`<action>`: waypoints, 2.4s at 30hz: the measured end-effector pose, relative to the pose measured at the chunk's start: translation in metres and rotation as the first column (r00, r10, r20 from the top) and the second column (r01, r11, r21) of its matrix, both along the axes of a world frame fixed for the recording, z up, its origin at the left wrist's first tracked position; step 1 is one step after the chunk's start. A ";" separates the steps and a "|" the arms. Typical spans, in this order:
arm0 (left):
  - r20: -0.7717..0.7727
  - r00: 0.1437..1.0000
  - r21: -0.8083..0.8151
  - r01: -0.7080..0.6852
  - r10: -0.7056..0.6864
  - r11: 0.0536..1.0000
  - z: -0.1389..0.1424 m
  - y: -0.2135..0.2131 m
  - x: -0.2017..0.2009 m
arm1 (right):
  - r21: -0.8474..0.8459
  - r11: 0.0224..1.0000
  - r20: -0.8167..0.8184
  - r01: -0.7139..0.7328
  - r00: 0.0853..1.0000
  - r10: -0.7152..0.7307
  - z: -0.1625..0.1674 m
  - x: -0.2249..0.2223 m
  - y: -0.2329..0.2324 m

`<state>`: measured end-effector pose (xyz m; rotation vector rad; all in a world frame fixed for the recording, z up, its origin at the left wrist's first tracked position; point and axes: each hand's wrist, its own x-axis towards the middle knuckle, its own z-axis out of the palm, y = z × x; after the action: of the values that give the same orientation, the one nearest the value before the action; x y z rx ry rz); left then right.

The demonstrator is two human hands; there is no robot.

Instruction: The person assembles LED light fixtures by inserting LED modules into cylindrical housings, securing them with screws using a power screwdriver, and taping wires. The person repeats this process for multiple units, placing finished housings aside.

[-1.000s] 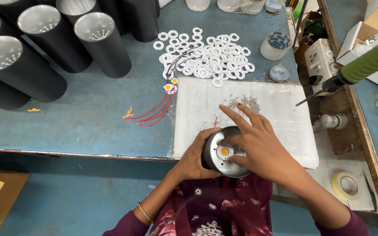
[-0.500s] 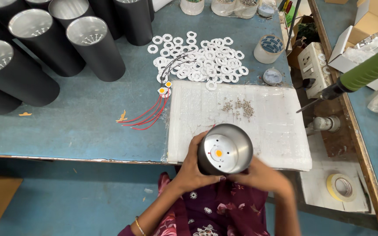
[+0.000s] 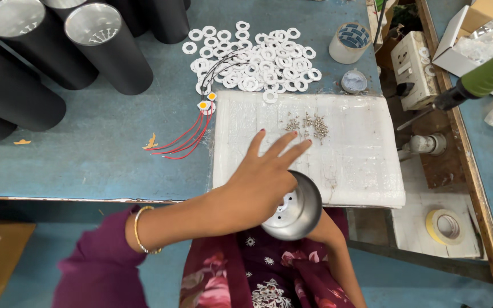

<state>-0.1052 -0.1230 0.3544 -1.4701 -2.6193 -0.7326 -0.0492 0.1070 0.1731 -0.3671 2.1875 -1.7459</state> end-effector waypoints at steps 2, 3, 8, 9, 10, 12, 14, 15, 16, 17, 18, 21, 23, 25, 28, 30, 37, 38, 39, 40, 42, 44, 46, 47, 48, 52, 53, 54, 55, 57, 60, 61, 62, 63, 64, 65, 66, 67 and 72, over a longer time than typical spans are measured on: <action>-0.108 0.993 -0.178 0.027 -0.047 0.984 0.004 0.013 -0.004 | 0.009 1.000 0.015 0.019 1.000 -0.019 0.002 0.000 -0.001; -0.121 0.991 -0.200 0.036 -0.061 0.979 0.004 0.016 -0.005 | 0.006 1.000 0.013 0.025 1.000 -0.025 0.004 0.000 -0.001; -0.184 0.980 -0.285 0.025 -0.081 0.958 0.002 0.021 -0.005 | 0.028 0.999 -0.002 0.023 1.000 -0.023 0.008 0.000 -0.002; -0.185 0.979 -0.304 0.023 -0.082 0.952 0.001 0.021 -0.005 | 0.031 0.999 -0.008 0.025 1.000 -0.024 0.009 -0.001 -0.002; -0.187 0.979 -0.322 0.019 -0.083 0.946 0.001 0.022 -0.004 | 0.035 0.999 -0.015 0.026 1.000 -0.025 0.009 -0.001 -0.002; -0.193 0.978 -0.335 0.015 -0.084 0.942 0.001 0.024 -0.003 | 0.047 0.999 -0.017 0.027 0.999 -0.027 0.010 -0.001 -0.002; -0.197 0.977 -0.325 0.018 -0.086 0.945 0.002 0.024 -0.002 | 0.062 0.998 -0.006 0.030 1.000 -0.030 0.011 -0.001 -0.002; -0.203 0.975 -0.324 0.020 -0.091 0.946 0.002 0.024 -0.002 | 0.065 0.997 -0.021 0.032 0.999 -0.031 0.011 -0.001 -0.002; -0.208 0.973 -0.322 0.023 -0.095 0.946 0.002 0.024 -0.002 | 0.068 0.997 -0.036 0.034 0.999 -0.032 0.012 -0.001 -0.002; -0.214 0.972 -0.320 0.025 -0.098 0.947 0.002 0.024 -0.001 | 0.071 0.997 -0.051 0.035 0.998 -0.032 0.012 -0.001 -0.003; -0.219 0.971 -0.316 0.025 -0.099 0.948 0.002 0.024 -0.002 | 0.071 0.997 -0.045 0.037 0.998 -0.034 0.013 -0.001 -0.003; -0.227 0.969 -0.301 0.026 -0.098 0.953 0.002 0.024 -0.002 | 0.067 0.997 -0.038 0.040 0.999 -0.037 0.013 -0.001 -0.003; -0.225 0.969 -0.288 0.032 -0.100 0.957 0.002 0.023 -0.002 | 0.057 0.998 -0.050 0.042 0.998 -0.039 0.014 0.000 -0.003; -0.226 0.970 -0.291 0.025 -0.094 0.956 0.002 0.024 -0.002 | 0.046 0.998 -0.055 0.037 0.998 -0.035 0.013 0.000 -0.002; -0.229 0.969 -0.312 0.019 -0.094 0.950 0.002 0.024 -0.001 | 0.035 0.998 -0.031 0.047 0.998 -0.046 0.011 0.000 -0.002; -0.227 0.969 -0.323 0.019 -0.097 0.946 0.001 0.024 -0.001 | 0.037 0.998 -0.029 0.053 0.998 -0.052 0.009 0.000 -0.002; -0.213 0.970 -0.225 0.063 -0.112 0.972 -0.003 0.019 -0.005 | 0.031 0.998 -0.047 0.056 0.997 -0.055 0.008 0.000 -0.001; -0.210 0.971 -0.210 0.071 -0.116 0.975 -0.003 0.019 -0.006 | 0.028 0.998 -0.058 0.053 0.997 -0.051 0.008 0.000 -0.001; -0.211 0.971 -0.211 0.070 -0.115 0.975 -0.004 0.019 -0.006 | 0.033 0.998 -0.045 0.055 0.998 -0.053 0.008 0.000 -0.001; -0.211 0.971 -0.212 0.069 -0.114 0.975 -0.004 0.019 -0.006 | 0.038 0.998 -0.030 0.057 0.998 -0.055 0.007 -0.001 -0.001; -0.210 0.972 -0.215 0.065 -0.111 0.974 -0.005 0.019 -0.006 | 0.042 0.997 -0.015 0.058 0.998 -0.057 0.006 -0.001 -0.001; -0.206 0.973 -0.220 0.058 -0.105 0.974 -0.007 0.021 -0.006 | 0.038 0.998 -0.013 0.056 0.998 -0.056 0.004 -0.001 0.000; -0.213 0.971 -0.209 0.066 -0.111 0.976 -0.008 0.021 -0.008 | 0.076 0.995 0.023 0.062 0.998 -0.063 0.002 0.000 0.001; -0.216 0.970 -0.204 0.070 -0.115 0.976 -0.008 0.021 -0.010 | 0.095 0.993 0.041 0.064 0.997 -0.068 0.002 0.001 0.002; -0.217 0.969 -0.209 0.073 -0.119 0.975 -0.009 0.022 -0.011 | 0.090 0.994 0.037 0.055 0.998 -0.059 0.001 0.001 0.002; -0.202 0.971 -0.222 0.082 -0.128 0.972 -0.010 0.023 -0.017 | 0.100 0.994 0.069 0.033 0.997 -0.040 0.002 0.000 0.001; -0.193 0.973 -0.224 0.084 -0.129 0.971 -0.010 0.023 -0.018 | 0.109 0.994 0.089 0.031 0.995 -0.040 0.003 -0.001 0.001; -0.187 0.974 -0.220 0.086 -0.128 0.972 -0.010 0.024 -0.020 | 0.104 0.994 0.070 0.031 0.997 -0.038 0.004 -0.002 0.000; -0.180 0.975 -0.216 0.087 -0.127 0.973 -0.010 0.024 -0.020 | 0.099 0.995 0.051 0.030 0.998 -0.035 0.004 -0.002 0.000; -0.172 0.978 -0.205 0.082 -0.119 0.975 -0.011 0.024 -0.020 | 0.082 0.996 0.026 0.026 0.999 -0.029 0.006 -0.003 -0.001; -0.163 0.982 -0.196 0.067 -0.100 0.978 -0.013 0.025 -0.020 | 0.065 0.998 0.018 0.025 0.999 -0.027 0.007 -0.003 -0.001; -0.158 0.983 -0.201 0.061 -0.094 0.978 -0.013 0.026 -0.021 | 0.071 0.997 0.020 0.029 0.999 -0.031 0.006 -0.003 -0.001; -0.154 0.984 -0.207 0.055 -0.088 0.977 -0.014 0.026 -0.022 | 0.077 0.996 0.022 0.034 0.999 -0.036 0.005 -0.004 -0.001; -0.156 0.984 -0.193 0.059 -0.090 0.979 -0.014 0.025 -0.022 | 0.080 0.996 0.042 0.039 0.998 -0.042 0.005 -0.003 0.000; -0.159 0.983 -0.179 0.063 -0.092 0.982 -0.014 0.025 -0.022 | 0.084 0.996 0.062 0.043 0.997 -0.048 0.004 -0.003 0.000; -0.162 0.982 -0.165 0.066 -0.093 0.984 -0.015 0.024 -0.023 | 0.088 0.995 0.081 0.047 0.995 -0.054 0.003 -0.003 0.000; -0.173 0.981 -0.164 0.058 -0.087 0.985 -0.015 0.024 -0.023 | 0.100 0.994 0.089 0.049 0.994 -0.058 0.002 -0.004 0.000; -0.184 0.980 -0.163 0.050 -0.080 0.985 -0.015 0.025 -0.022 | 0.111 0.993 0.097 0.051 0.993 -0.061 0.002 -0.003 0.000; -0.202 0.978 -0.109 0.033 -0.054 0.993 -0.018 0.023 -0.018 | 0.053 0.995 0.009 0.081 0.997 -0.081 0.009 -0.004 -0.004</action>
<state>-0.1234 -0.1001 0.3361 -1.5429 -2.5117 -0.4248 -0.0535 0.1027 0.1825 -0.2588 2.2650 -1.7237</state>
